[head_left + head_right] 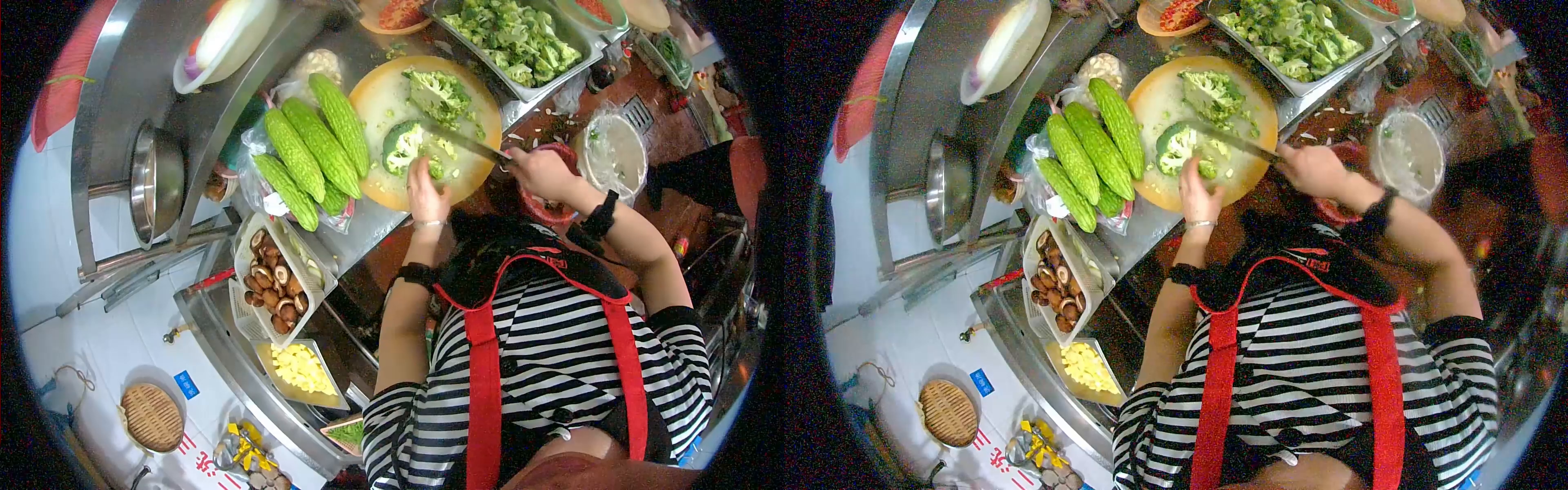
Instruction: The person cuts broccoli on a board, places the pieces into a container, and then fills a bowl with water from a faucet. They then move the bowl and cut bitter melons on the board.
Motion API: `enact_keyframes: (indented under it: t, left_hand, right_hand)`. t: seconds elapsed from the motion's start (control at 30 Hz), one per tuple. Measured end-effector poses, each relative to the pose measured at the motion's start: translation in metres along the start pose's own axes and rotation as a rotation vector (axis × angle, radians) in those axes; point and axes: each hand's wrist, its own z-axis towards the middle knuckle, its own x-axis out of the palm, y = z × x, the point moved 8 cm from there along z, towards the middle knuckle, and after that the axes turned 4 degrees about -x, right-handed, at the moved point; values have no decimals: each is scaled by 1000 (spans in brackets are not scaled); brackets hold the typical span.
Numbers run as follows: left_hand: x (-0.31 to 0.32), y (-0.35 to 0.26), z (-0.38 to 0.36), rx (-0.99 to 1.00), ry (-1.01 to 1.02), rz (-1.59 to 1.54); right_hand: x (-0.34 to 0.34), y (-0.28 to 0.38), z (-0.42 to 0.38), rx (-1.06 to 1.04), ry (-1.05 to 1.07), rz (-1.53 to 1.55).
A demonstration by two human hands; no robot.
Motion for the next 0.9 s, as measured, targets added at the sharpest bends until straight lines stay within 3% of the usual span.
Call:
enact_keyframes:
  t: [0.07,0.27,0.33,0.4,0.47,0.57,0.63,0.7,0.77,0.83,0.87,0.9]
  left_hand:
    - [13,-23,10,88,193,200]
    - [61,-12,43,95,306,414]
    - [64,-6,51,52,343,305]
    - [64,-8,54,78,311,297]
    - [72,-5,60,-10,344,156]
    - [72,-97,111,31,422,-251]
    - [58,-139,142,-7,355,-655]
    - [22,-141,165,35,237,-573]
    - [-10,-91,166,-54,153,-523]
    - [-27,-2,149,-166,77,-290]
    - [-23,47,134,-188,88,-271]
    - [-25,65,112,-236,92,-157]
  right_hand:
    - [-20,-17,-7,65,-189,107]
    - [-44,-51,-40,302,-290,275]
    - [-49,-64,-60,338,-407,355]
    - [-41,-79,-78,429,-379,402]
    - [-45,-83,-97,460,-508,618]
    - [-40,-96,-115,596,-508,738]
    - [-40,-102,-118,596,-567,802]
    - [-49,-98,-121,594,-544,703]
    - [-46,-95,-117,591,-522,624]
    - [-48,-74,-103,315,-577,487]
    - [-38,-70,-94,424,-354,513]
    - [-28,-61,-83,345,-316,456]
